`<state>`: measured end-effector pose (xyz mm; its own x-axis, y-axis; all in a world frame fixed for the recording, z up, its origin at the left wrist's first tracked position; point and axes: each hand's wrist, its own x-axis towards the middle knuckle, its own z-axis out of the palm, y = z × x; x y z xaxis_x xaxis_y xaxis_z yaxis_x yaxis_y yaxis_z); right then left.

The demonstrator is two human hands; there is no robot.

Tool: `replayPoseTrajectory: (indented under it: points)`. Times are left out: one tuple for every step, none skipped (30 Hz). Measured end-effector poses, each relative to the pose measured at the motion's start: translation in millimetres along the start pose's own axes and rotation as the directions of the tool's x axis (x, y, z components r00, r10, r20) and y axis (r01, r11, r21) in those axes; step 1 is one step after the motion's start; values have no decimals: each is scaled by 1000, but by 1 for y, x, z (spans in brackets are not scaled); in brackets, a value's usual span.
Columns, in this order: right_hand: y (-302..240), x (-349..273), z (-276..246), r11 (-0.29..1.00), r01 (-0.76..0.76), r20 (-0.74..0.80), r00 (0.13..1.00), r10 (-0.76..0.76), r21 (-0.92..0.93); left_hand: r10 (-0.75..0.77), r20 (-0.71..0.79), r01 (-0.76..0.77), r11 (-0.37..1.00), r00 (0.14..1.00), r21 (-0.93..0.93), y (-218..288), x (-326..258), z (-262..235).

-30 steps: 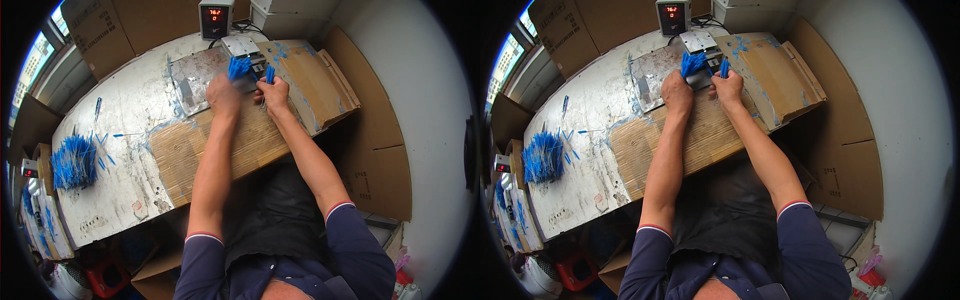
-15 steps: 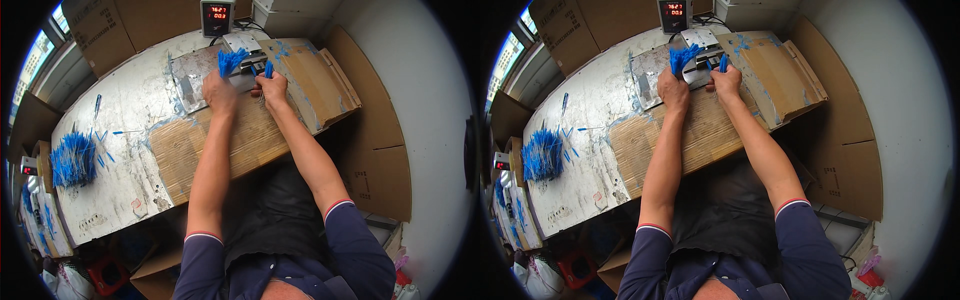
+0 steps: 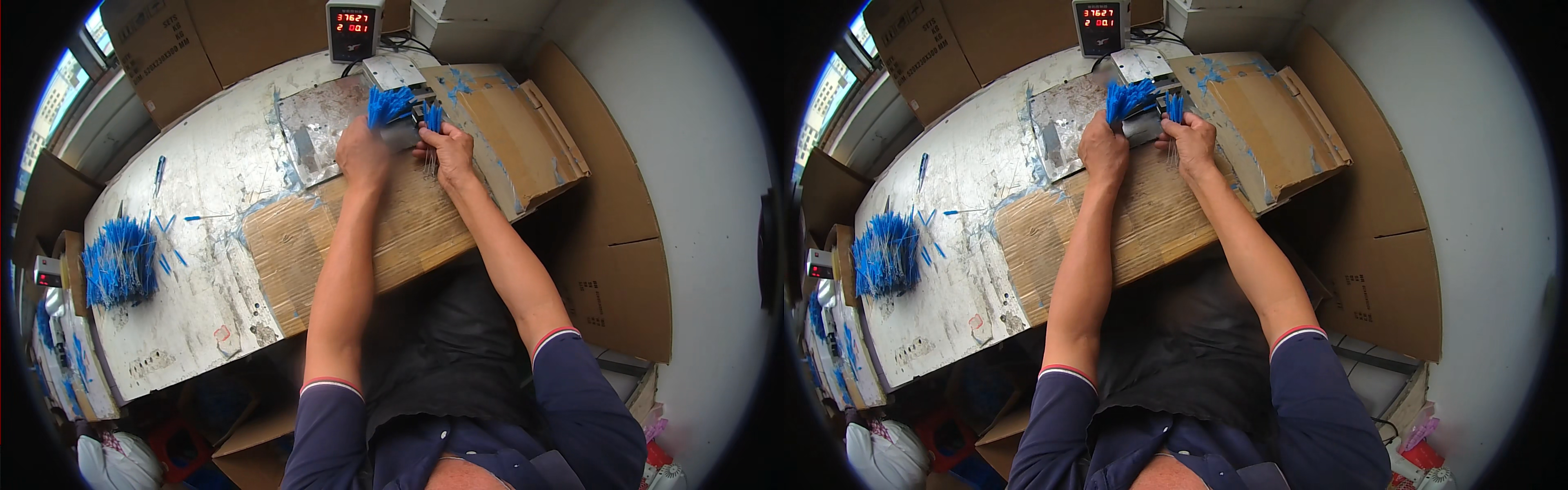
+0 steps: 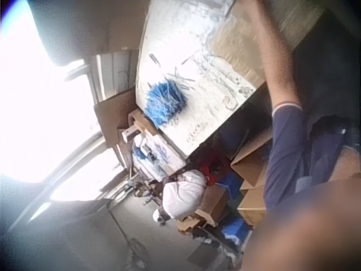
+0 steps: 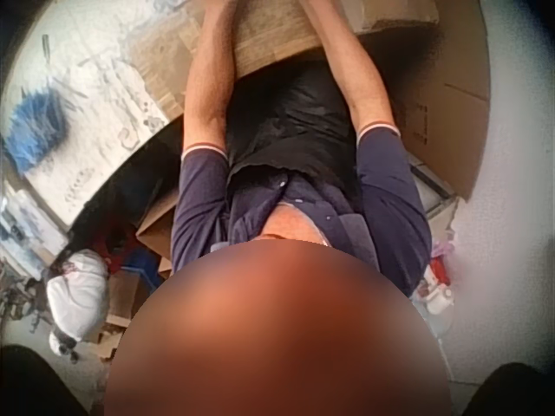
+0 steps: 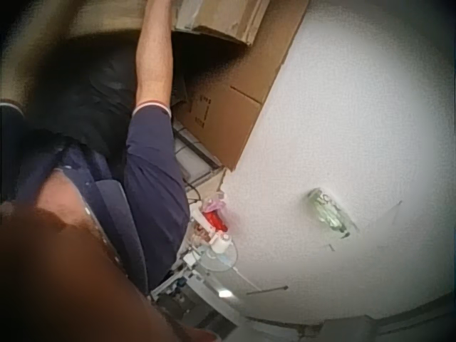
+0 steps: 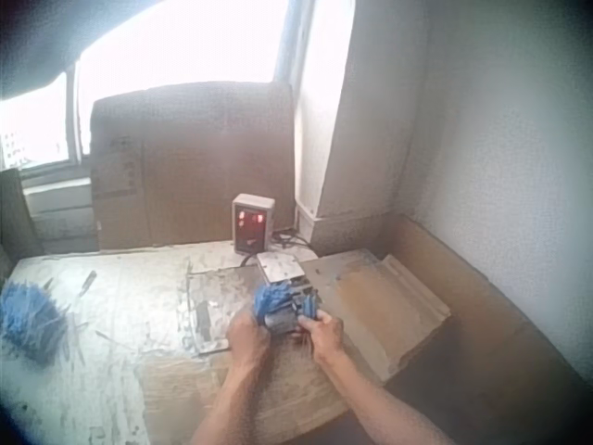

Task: The recorder is manually inserting blue bristles into a metal fixture and securing them.

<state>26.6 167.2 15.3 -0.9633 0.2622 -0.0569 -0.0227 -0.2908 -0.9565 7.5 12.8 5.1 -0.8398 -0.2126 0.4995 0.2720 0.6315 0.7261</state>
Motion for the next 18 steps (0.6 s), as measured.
replayPoseTrajectory:
  points:
    - [0,0,1,999,16,-5,1000,-16,-31,-1,-2,1,1000,1000,1,-1,0,1]
    - [-1,-1,1,999,16,-3,1000,-16,-32,2,-6,-2,1000,1000,6,-2,0,1]
    - [-2,-2,2,998,-6,-14,1000,5,-62,3,-11,-3,1000,1000,13,-2,0,1]
    - [-4,-4,3,995,-28,-27,999,26,-92,1,-13,-1,1000,1000,14,-3,0,1]
    - [-5,-6,4,995,-29,-24,999,27,-93,-1,-11,1,1000,1000,18,-4,0,1]
    - [-6,-6,2,997,-40,-5,999,40,-69,-2,-8,2,1000,1000,20,-3,-1,1]
    - [-6,-7,0,998,-51,13,999,52,-45,-3,-10,3,1000,1000,19,-3,-1,2]
    - [-7,-7,-1,998,-52,15,999,52,-46,13,3,-13,998,1000,61,-3,-1,1]
    - [-9,-7,-4,998,-56,27,998,57,-35,29,16,-30,995,999,100,-2,-1,2]
    - [-9,-7,-5,998,-61,39,997,61,-23,28,14,-29,995,1000,99,-2,-2,2]
    - [-9,-7,-5,998,-60,40,997,61,-25,51,13,-52,993,999,110,-1,-3,2]
    - [-10,-7,-5,997,-64,32,997,66,-41,75,12,-75,990,997,122,-2,-3,3]
    - [-10,-7,-5,996,-69,24,997,70,-58,74,11,-75,990,997,122,-3,-3,3]
    - [-10,-7,-3,996,-69,25,997,71,-58,57,11,-58,987,998,149,-5,-2,3]
    - [-9,-7,-3,995,-52,-1,999,52,-85,41,12,-42,984,999,174,-5,-2,3]
    - [-9,-6,-1,993,-35,-26,999,33,-112,42,13,-43,984,999,174,-5,-1,3]
    - [-8,-6,1,993,-35,-26,999,32,-112,16,-23,-13,988,1000,155,-5,-1,3]
    - [-7,-5,2,991,-21,-64,998,13,-130,-9,-58,17,991,998,134,-5,-1,2]
